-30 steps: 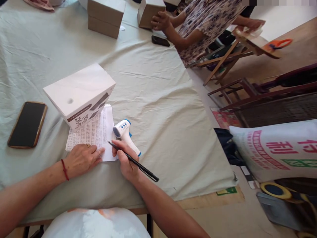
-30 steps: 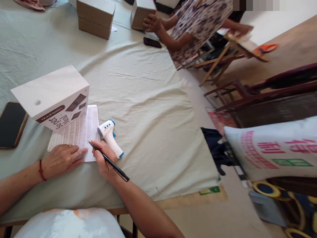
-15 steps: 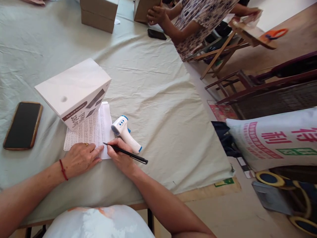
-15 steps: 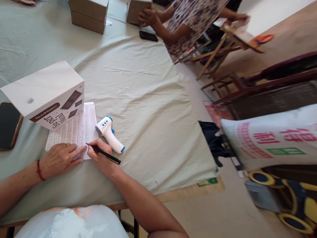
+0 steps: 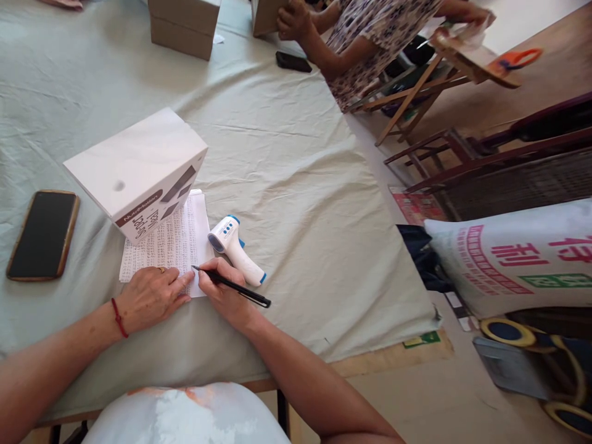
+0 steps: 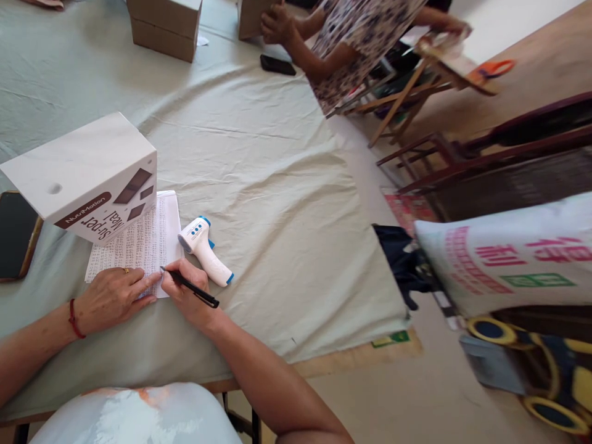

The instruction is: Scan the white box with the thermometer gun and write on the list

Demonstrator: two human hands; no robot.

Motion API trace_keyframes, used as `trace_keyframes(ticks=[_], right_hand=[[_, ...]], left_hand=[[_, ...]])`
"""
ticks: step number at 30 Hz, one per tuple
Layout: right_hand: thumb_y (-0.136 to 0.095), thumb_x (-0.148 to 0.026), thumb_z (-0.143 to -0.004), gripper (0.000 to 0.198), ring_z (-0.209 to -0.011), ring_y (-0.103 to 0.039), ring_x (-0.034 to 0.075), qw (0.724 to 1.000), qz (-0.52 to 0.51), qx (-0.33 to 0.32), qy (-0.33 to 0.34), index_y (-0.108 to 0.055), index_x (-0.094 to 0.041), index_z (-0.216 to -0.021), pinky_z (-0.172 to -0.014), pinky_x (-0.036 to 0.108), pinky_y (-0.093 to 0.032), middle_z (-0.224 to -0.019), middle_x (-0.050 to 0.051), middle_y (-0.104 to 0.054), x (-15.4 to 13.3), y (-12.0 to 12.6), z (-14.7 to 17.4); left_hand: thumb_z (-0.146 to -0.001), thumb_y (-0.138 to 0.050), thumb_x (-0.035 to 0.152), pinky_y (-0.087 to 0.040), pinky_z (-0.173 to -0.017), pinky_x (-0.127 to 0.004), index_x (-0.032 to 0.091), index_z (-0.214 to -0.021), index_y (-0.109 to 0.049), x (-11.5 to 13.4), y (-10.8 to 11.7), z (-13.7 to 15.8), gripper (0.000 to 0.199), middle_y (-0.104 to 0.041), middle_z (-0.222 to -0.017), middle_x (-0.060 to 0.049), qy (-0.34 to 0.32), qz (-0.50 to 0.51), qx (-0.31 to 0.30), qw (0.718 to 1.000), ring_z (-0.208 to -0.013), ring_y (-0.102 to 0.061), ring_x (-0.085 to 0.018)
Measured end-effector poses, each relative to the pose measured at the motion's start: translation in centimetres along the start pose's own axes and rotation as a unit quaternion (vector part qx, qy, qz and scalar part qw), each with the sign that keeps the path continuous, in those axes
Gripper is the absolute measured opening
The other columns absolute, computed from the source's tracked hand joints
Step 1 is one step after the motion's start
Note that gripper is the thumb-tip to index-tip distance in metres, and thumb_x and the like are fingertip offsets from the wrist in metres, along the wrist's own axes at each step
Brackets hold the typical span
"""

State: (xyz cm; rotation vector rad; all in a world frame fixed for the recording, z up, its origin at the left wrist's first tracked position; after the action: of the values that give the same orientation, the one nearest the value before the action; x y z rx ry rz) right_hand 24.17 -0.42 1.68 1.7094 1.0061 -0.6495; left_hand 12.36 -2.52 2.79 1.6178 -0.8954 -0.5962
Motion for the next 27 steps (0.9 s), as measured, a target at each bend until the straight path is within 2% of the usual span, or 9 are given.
trace_keyframes(ticks=[10, 14, 17, 20, 27], right_hand=[[-0.051, -0.015, -0.079, 0.011, -0.053, -0.052, 0.013, 1.000, -0.022, 0.005, -0.002, -0.054, -0.023, -0.071, -0.051, 0.027, -0.046, -0.060, -0.003, -0.057, -0.19, 0.05, -0.03], [-0.051, -0.018, -0.080, 0.011, -0.053, -0.052, 0.013, 0.999, -0.028, 0.026, -0.028, -0.054, -0.024, -0.071, -0.052, 0.028, -0.046, -0.059, -0.003, -0.057, 0.29, 0.22, 0.07], [-0.051, -0.019, -0.079, 0.008, -0.054, -0.053, 0.014, 0.999, -0.023, 0.014, -0.040, -0.054, -0.024, -0.072, -0.053, 0.028, -0.047, -0.060, -0.002, -0.057, 0.49, 0.12, -0.01], [-0.051, -0.018, -0.078, 0.008, -0.054, -0.053, 0.013, 0.999, -0.020, -0.003, -0.032, -0.054, -0.023, -0.072, -0.053, 0.027, -0.047, -0.061, -0.002, -0.057, 0.23, 0.05, -0.18], [-0.051, -0.016, -0.078, 0.011, -0.052, -0.051, 0.012, 1.000, -0.021, 0.008, -0.014, -0.053, -0.023, -0.071, -0.050, 0.026, -0.045, -0.060, -0.003, -0.056, -0.16, 0.30, -0.22]], left_hand=[[-0.099, -0.048, 0.035, -0.040, -0.052, -0.030, 0.015, -0.117, -0.059, -0.15, -0.40, -0.03, 0.029, -0.062, -0.078, -0.003, 0.007, 0.011, -0.019, 1.000, -0.062, -0.060, -0.018], [-0.099, -0.047, 0.034, -0.041, -0.052, -0.031, 0.014, -0.117, -0.059, -0.19, -0.50, -0.03, 0.029, -0.062, -0.079, -0.003, 0.006, 0.015, -0.031, 0.999, -0.063, -0.061, -0.019], [-0.099, -0.047, 0.034, -0.041, -0.052, -0.031, 0.015, -0.117, -0.059, -0.24, -0.49, -0.02, 0.029, -0.062, -0.079, -0.003, 0.007, 0.014, -0.035, 0.999, -0.064, -0.061, -0.019], [-0.099, -0.049, 0.034, -0.041, -0.052, -0.031, 0.015, -0.117, -0.059, -0.21, -0.40, -0.06, 0.028, -0.062, -0.078, -0.003, 0.007, 0.004, -0.032, 0.999, -0.063, -0.061, -0.018], [-0.098, -0.050, 0.034, -0.042, -0.053, -0.031, 0.016, -0.117, -0.059, -0.16, -0.37, -0.18, 0.028, -0.062, -0.078, -0.002, 0.007, 0.002, -0.032, 0.999, -0.063, -0.061, -0.018]])
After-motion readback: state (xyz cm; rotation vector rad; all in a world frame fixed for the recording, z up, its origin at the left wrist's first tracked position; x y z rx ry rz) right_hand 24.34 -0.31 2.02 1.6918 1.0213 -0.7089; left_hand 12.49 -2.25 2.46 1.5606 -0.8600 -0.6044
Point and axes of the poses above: each hand's wrist, its own z-axis away from the middle knuckle, its own y-axis out of the back of the hand, x = y × z, the point moved 9 cm from there along -z, towards the middle knuckle
